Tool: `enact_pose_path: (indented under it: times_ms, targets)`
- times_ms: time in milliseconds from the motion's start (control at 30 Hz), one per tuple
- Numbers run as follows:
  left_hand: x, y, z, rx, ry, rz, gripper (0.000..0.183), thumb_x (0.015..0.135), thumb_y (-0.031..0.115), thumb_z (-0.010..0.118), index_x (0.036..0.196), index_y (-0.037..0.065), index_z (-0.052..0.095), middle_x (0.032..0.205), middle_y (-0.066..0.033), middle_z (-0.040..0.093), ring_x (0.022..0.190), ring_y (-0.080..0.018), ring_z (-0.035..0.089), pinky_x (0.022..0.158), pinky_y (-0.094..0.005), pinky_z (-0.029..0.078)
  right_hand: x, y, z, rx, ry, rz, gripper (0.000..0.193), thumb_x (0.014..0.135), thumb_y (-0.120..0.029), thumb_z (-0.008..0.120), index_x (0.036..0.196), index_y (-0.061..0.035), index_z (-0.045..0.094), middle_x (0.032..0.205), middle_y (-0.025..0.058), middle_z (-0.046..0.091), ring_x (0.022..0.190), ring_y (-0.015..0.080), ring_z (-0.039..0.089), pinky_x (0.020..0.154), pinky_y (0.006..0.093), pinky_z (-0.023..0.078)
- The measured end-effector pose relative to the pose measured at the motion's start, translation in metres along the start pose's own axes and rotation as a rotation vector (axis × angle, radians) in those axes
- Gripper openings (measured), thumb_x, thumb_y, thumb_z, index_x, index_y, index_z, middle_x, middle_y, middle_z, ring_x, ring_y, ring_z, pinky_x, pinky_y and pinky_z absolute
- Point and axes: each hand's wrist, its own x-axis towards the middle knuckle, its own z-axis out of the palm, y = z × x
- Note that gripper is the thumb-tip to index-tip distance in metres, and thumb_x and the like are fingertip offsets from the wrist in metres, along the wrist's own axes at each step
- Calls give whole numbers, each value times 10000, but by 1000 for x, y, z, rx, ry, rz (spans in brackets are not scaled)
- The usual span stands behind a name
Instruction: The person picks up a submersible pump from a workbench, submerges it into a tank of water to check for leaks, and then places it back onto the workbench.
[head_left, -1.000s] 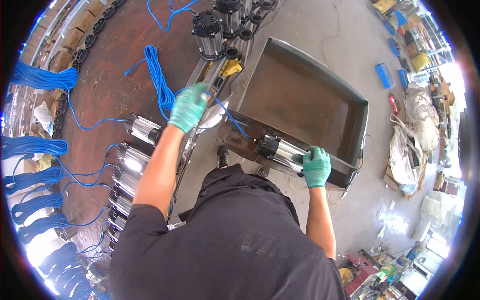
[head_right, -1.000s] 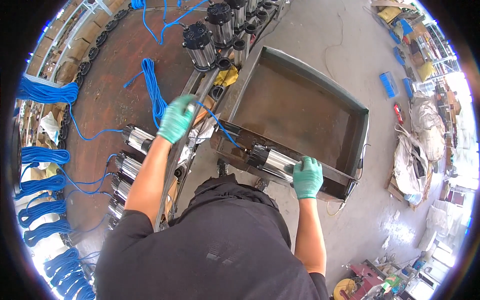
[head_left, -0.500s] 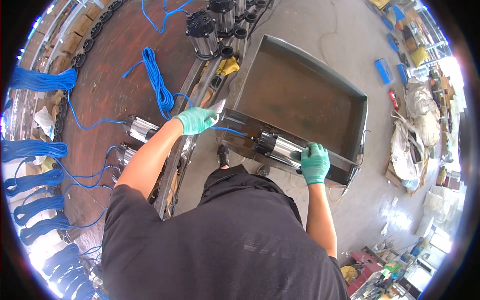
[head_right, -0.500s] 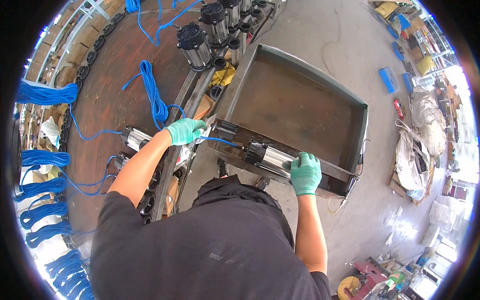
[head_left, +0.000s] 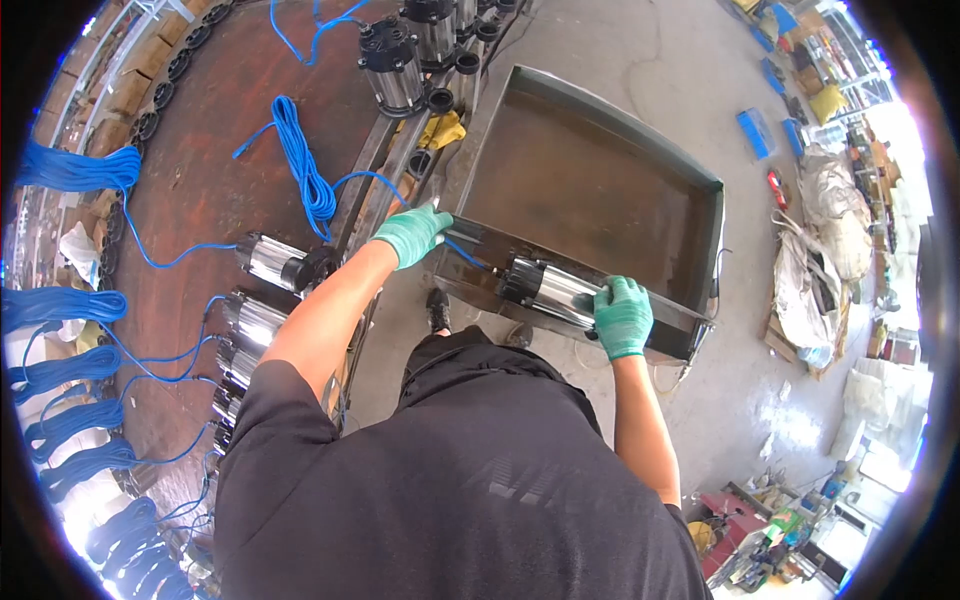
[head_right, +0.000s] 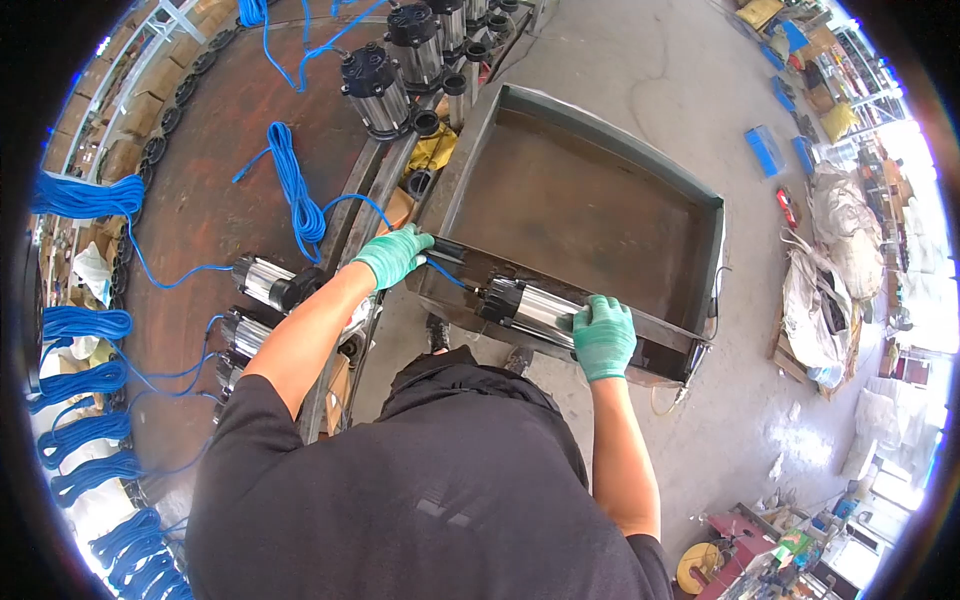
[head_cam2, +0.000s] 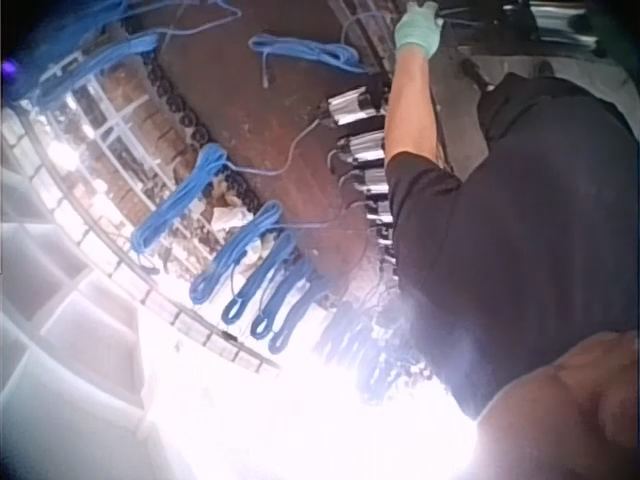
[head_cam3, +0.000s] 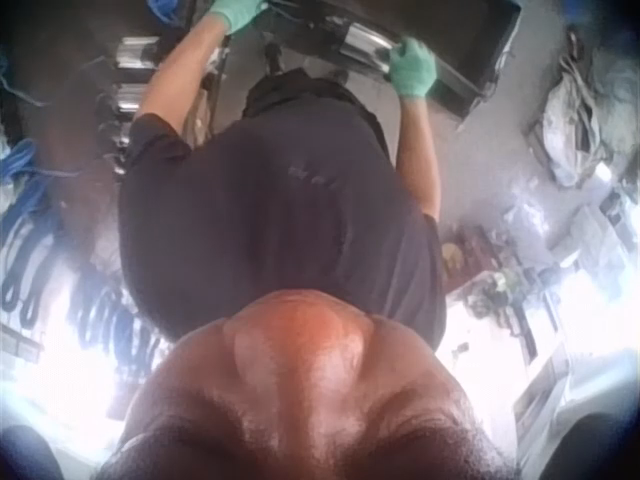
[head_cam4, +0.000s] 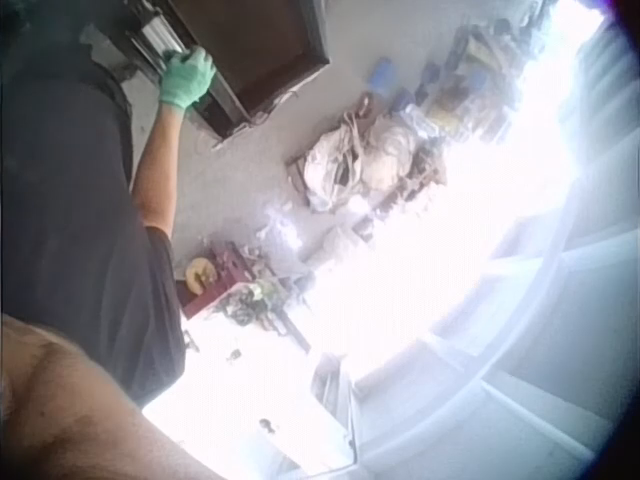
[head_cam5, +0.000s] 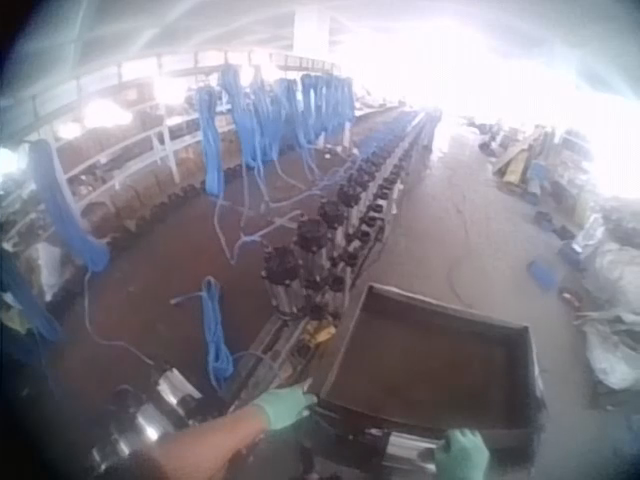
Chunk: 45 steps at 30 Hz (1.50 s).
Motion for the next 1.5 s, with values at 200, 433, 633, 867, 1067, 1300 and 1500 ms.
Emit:
enact_pose_path:
  times_ms: [200,433,633,867,1067,1300,1500]
  targets:
    - [9,28,-7,-265,132,-124,242,996,254,582,1099,44,642,1011,-213,672,970,-414,649,843,-482,514,1,2,4,1,8,0,158,866,-179,630,945,-69,710,962,122,694,952,345,625,837,456,523]
    - [-37,44,21,-832,344,-187,289,1043,289,570,1112,14,630,814,-67,591,584,-144,606,561,-287,517,0,1,4,13,44,-10,160,856,-168,637,950,-57,703,958,132,693,947,356,628,836,461,523]
    - [-32,61,32,-1073,202,-364,291,1041,280,577,1148,14,623,856,-66,630,577,-148,601,568,-301,508,-1,3,4,4,26,-20,154,846,-166,644,942,-59,699,945,133,691,942,355,630,831,462,521]
    - [-15,49,37,-1145,120,-372,329,1031,316,595,1204,35,614,820,-26,609,537,-111,561,543,-291,520,1,-2,0,21,37,4,146,840,-164,650,938,-67,699,942,133,690,933,355,631,832,460,520]
    - [-9,65,17,-1647,-14,-725,294,1007,370,630,1009,82,689,686,33,566,526,-79,551,532,-293,574,0,2,4,-2,62,-1,135,835,-169,656,916,-69,698,931,130,689,926,352,633,818,459,524]
    - [-22,52,34,-1711,-10,-500,224,997,250,647,1113,60,672,859,-29,659,723,-145,651,726,-317,606,-1,-1,1,10,55,9,132,827,-166,659,911,-69,692,927,126,689,913,350,632,812,457,524]
    - [-16,42,18,-510,-178,-206,385,904,188,710,1250,40,625,1067,-201,702,950,-267,688,836,-350,534,-1,0,3,9,51,-6,135,828,-169,657,912,-70,692,925,128,688,914,350,631,816,460,523]
